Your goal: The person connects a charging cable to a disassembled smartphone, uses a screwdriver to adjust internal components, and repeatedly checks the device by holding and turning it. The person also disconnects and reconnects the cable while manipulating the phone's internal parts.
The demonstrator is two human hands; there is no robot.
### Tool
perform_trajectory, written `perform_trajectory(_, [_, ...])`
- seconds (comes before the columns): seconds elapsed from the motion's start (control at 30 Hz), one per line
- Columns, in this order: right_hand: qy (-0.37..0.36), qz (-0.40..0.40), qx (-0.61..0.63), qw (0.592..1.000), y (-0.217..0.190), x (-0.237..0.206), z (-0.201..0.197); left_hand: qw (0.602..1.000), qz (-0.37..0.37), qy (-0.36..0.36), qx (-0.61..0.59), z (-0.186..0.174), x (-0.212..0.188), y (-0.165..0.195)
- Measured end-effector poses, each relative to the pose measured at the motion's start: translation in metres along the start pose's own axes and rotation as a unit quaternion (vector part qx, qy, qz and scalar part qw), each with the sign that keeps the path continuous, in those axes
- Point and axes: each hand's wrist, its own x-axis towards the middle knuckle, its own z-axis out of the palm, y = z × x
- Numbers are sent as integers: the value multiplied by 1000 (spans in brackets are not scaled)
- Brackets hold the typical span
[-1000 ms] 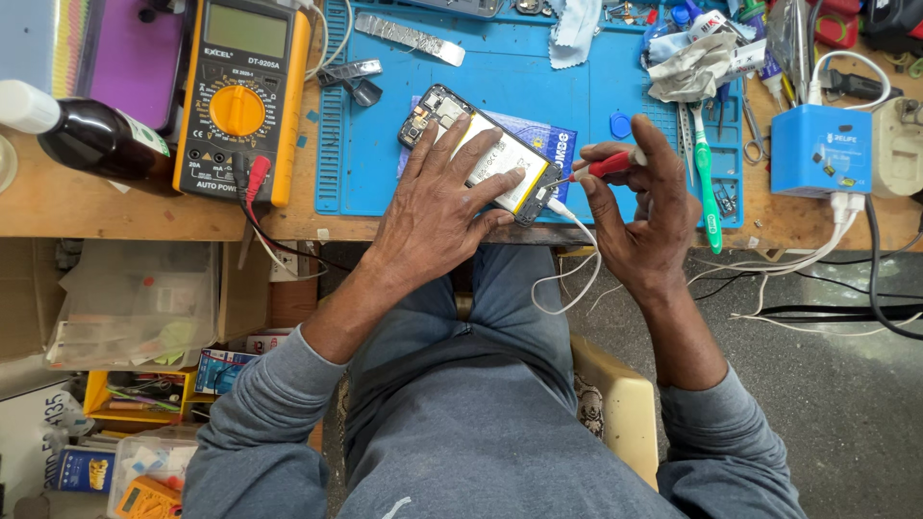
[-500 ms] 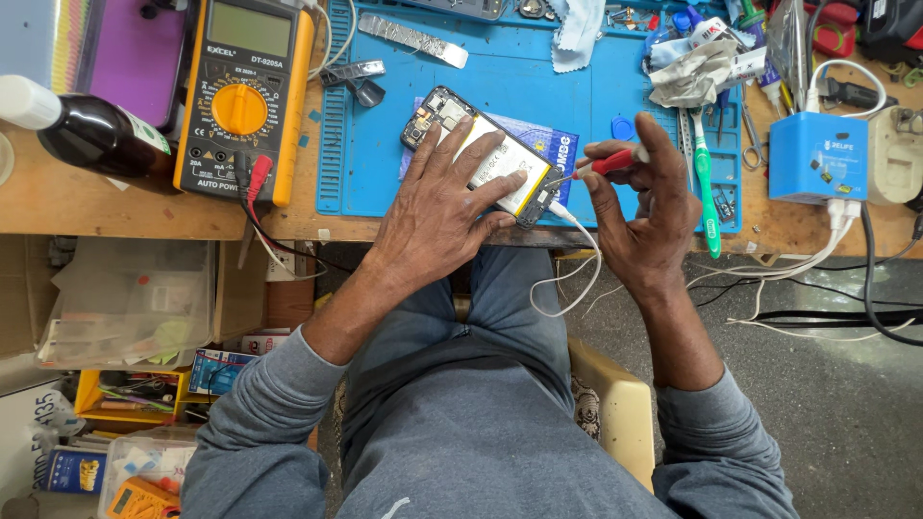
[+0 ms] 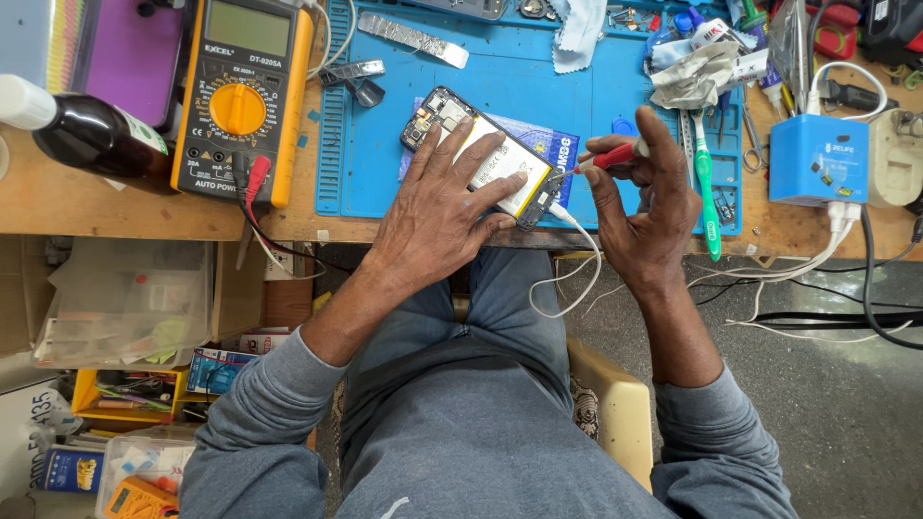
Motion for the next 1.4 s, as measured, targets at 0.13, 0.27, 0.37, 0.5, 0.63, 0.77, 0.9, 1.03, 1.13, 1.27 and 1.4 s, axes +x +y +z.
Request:
perform_trajectory(0.13, [-3, 2, -13, 1000, -1, 0, 1, 1000, 2, -4, 1, 0, -1, -1])
perform_trajectory(0.27, [-9, -1, -28, 1000, -3, 2, 2, 1000, -1, -3, -2, 1, -1, -2])
perform_trajectory(0.37, [-14, -15, -37, 999, -6, 6, 3, 1000, 3, -2, 3, 1, -1, -3])
perform_trajectory(0.5, [-17, -21, -62, 998, -13, 16, 3, 1000, 6, 3, 4, 0, -2, -3])
perform_trajectory(0.63, [-42, -22, -79, 996, -20, 27, -5, 1000, 10, 2, 2, -2, -1, -3])
perform_trajectory(0.77, [-48, -10, -91, 995, -27, 39, -12, 1000, 12, 8, -12, -3, 0, -4])
perform_trajectory(0.9, [-38, -6, -140, 989, -31, 50, -8, 999, 10, 19, -28, -3, 1, -10])
perform_trajectory(1.03, [-87, 3, -110, 990, -24, 57, -3, 999, 11, 23, -37, -1, 6, -23])
perform_trajectory(1.13, [-51, 22, -104, 993, -13, 62, 9, 999, 15, 21, -45, -2, 9, -37])
perform_trajectory(1.27, [-85, 60, -59, 993, -8, 75, 23, 998, 21, 25, -46, -8, 15, -58])
perform_trajectory(1.4, [-43, -48, -187, 980, -10, 94, 42, 999, 22, 24, -38, -20, 20, -76])
